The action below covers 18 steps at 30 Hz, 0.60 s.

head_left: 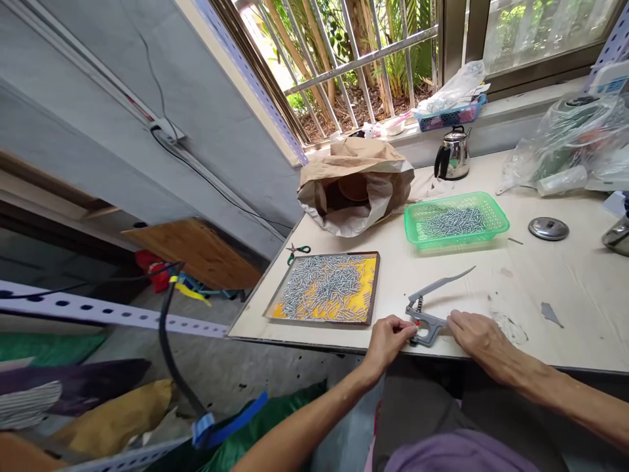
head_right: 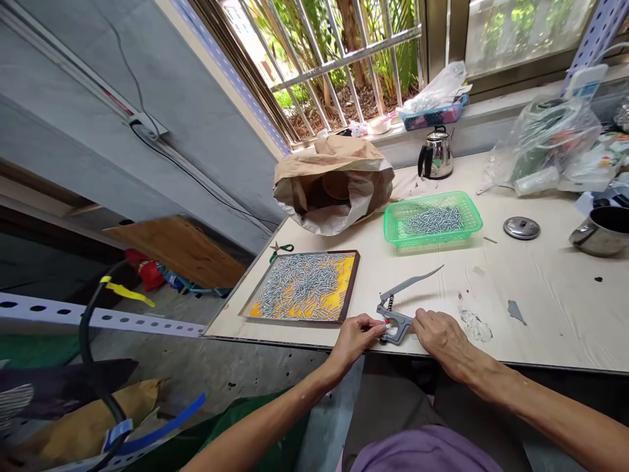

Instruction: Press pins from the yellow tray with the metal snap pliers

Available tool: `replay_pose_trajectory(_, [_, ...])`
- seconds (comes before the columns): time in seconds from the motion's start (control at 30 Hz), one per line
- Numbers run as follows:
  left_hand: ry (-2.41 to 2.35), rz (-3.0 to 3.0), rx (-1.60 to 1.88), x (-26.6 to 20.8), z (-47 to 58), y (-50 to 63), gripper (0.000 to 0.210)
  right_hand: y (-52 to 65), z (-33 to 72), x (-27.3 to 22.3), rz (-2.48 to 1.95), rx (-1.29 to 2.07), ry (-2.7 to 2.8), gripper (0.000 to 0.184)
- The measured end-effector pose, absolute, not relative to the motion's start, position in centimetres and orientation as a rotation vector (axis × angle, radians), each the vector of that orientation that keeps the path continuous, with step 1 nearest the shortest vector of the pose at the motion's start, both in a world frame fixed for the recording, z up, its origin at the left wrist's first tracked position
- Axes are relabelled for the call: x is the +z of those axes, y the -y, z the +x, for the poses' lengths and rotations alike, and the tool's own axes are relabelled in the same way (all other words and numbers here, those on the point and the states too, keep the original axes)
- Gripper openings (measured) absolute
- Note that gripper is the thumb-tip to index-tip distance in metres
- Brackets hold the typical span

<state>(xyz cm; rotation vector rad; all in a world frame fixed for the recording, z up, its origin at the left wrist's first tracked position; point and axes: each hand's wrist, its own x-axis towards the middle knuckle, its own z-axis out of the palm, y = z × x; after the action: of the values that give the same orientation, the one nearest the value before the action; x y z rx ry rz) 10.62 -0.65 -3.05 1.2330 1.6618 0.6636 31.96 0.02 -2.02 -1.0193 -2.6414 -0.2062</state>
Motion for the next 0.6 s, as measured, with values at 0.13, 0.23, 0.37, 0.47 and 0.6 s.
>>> replay_pose_trajectory(0.13, [-1.656,1.322,0.437,-2.8,10.5,0.1,0.022,-0.2,32.0,-2.1,-1.03,-0.156,2.668,0.027])
replay_pose_trajectory(0.23, [-1.601,1.315,0.283,-2.4,10.4,-0.3,0.02,-0.3,32.0,-1.9,-1.07,-0.07,2.738,0.027])
replay_pose_trajectory(0.37, [-1.598,1.2,0.214,-1.7,10.5,-0.5,0.021,-0.3,32.0,-1.7,-1.136,0.137,2.829,0.025])
replay_pose_trajectory(0.47, [-1.599,1.196,0.187,-1.3,10.6,-0.6,0.021,-0.8,32.4,-1.6,-1.176,0.286,2.851,0.021])
replay_pose_trajectory(0.6, [-1.587,1.242,0.131,-1.1,10.6,-0.8,0.024,-2.9,33.4,-1.6,-1.114,0.302,2.776,0.02])
